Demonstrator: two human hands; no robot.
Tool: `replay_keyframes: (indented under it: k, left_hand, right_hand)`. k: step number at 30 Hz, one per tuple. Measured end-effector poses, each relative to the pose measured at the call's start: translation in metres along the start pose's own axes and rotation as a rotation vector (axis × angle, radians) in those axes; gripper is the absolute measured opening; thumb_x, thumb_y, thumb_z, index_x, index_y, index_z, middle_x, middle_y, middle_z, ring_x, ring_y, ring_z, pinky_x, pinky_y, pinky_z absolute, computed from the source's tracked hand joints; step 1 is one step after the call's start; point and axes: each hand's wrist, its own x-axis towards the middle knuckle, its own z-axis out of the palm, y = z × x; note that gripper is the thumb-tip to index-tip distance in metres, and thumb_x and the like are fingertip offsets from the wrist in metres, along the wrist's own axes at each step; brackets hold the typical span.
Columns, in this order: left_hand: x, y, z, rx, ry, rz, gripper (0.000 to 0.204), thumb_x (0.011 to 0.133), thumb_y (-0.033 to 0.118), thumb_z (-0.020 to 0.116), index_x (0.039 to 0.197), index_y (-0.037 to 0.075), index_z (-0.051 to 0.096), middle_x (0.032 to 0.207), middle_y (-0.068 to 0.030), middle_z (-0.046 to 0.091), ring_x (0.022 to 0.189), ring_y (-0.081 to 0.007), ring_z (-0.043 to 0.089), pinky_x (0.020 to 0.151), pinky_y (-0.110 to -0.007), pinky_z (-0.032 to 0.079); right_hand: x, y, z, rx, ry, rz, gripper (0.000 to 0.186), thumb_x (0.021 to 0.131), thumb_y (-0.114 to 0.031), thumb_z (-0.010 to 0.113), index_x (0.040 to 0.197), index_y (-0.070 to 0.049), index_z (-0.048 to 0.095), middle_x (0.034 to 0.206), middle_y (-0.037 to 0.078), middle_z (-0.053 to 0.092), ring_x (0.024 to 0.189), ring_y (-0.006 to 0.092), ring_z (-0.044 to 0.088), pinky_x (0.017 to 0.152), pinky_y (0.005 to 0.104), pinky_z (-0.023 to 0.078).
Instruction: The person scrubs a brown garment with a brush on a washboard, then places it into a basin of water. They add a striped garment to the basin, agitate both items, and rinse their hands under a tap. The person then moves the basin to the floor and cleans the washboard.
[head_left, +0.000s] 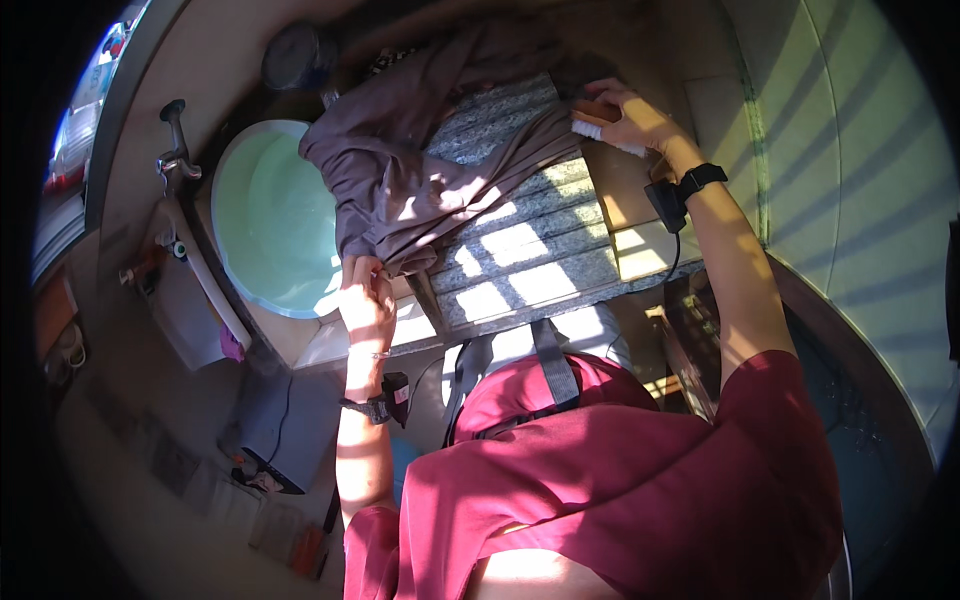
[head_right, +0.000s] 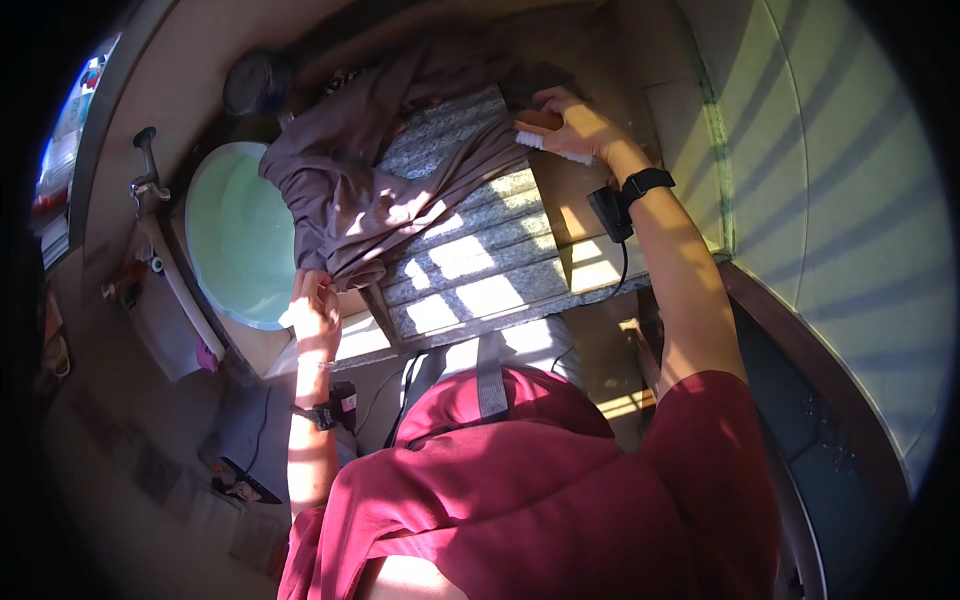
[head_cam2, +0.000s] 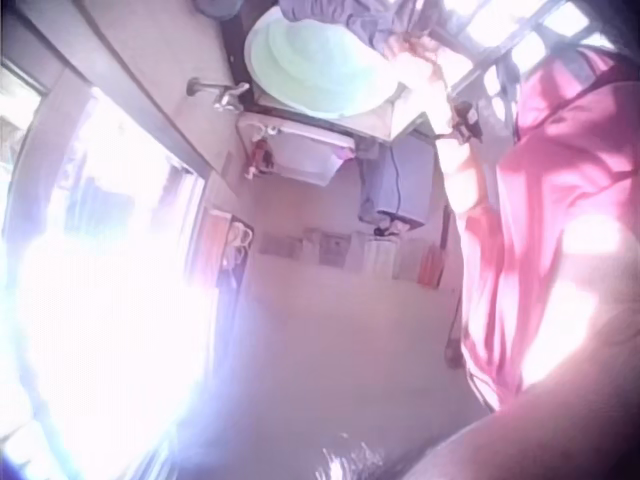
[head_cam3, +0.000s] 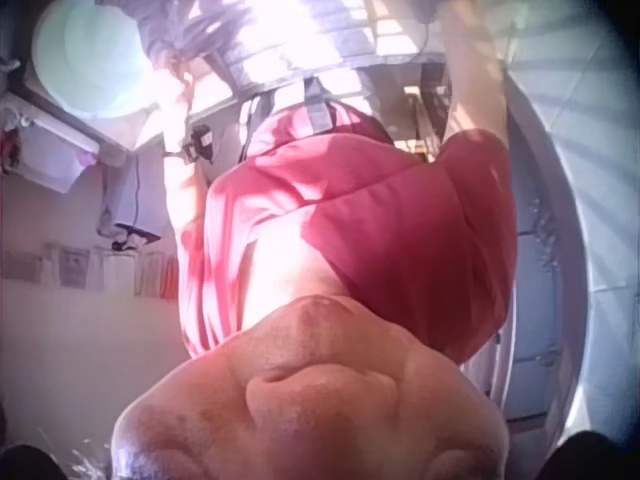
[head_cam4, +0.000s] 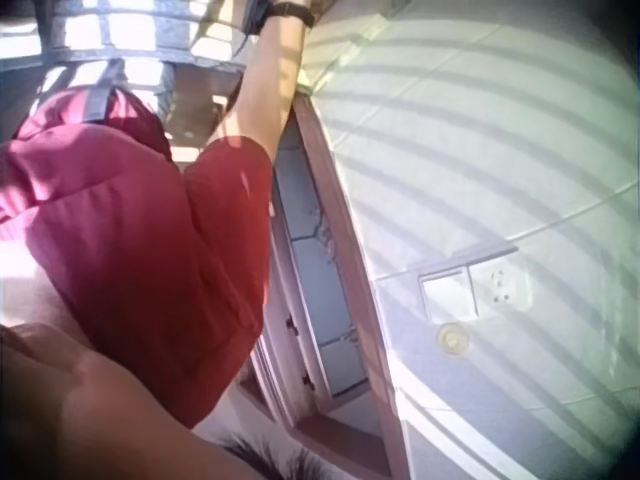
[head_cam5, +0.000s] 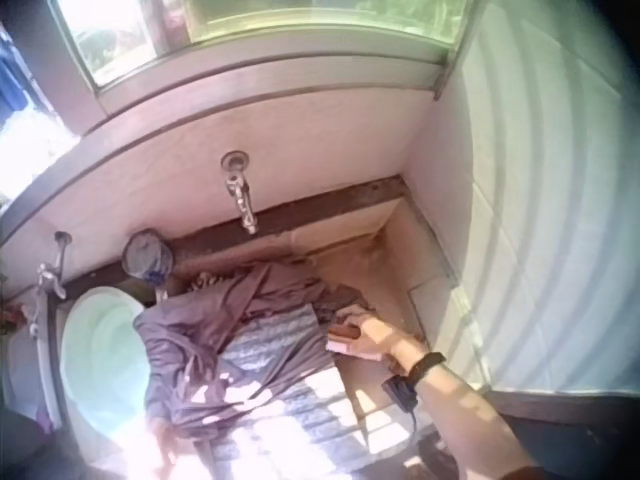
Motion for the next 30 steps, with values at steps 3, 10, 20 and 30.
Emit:
replay_keyframes:
  k: [3,10,20,30]
  left_hand:
    - [0.003,0.015,-0.001,-0.22,0.075,-0.034,0.018,0.092,-0.016,0.05,0.1,-0.002,0.059,0.107,-0.0163,0.063,0.086,-0.027,0.065,0.07,-0.035,0.055]
    - [0.016,0.017,0.001,-0.728,0.069,-0.224,0.017,0.11,0.0,0.046,0.123,-0.001,0.057,0.142,-0.019,0.062,0.092,-0.0166,0.075,0.067,-0.025,0.062]
    - [0.018,-0.011,0.013,-0.725,0.145,-0.249,0.011,0.11,0.003,0.053,0.118,-0.002,0.056,0.11,-0.0126,0.069,0.079,-0.0165,0.073,0.075,-0.028,0.06]
    - [0.039,0.018,-0.001,-0.098,0.248,0.176,0.041,0.079,-0.01,0.072,0.117,0.003,0.064,0.099,-0.0101,0.064,0.089,-0.0253,0.064,0.079,-0.032,0.053]
  right_hand:
    - [0.005,-0.016,-0.008,0.096,-0.307,0.082,0.056,0.072,-0.024,0.076,0.122,0.001,0.072,0.14,0.013,0.065,0.122,0.0235,0.065,0.101,0.0321,0.051]
    - [0.003,-0.011,-0.007,0.579,-0.295,0.282,0.065,0.072,-0.024,0.079,0.132,0.0,0.068,0.115,0.012,0.072,0.101,0.0173,0.068,0.087,0.0294,0.054]
    - [0.007,-0.016,0.0,0.456,-0.128,0.24,0.071,0.079,-0.023,0.082,0.144,-0.002,0.06,0.126,0.011,0.069,0.112,0.018,0.066,0.097,0.0311,0.053]
    - [-0.031,-0.094,-0.118,0.537,0.285,0.011,0.052,0.086,-0.018,0.078,0.133,-0.003,0.061,0.098,0.001,0.066,0.089,0.0072,0.061,0.075,0.0255,0.051]
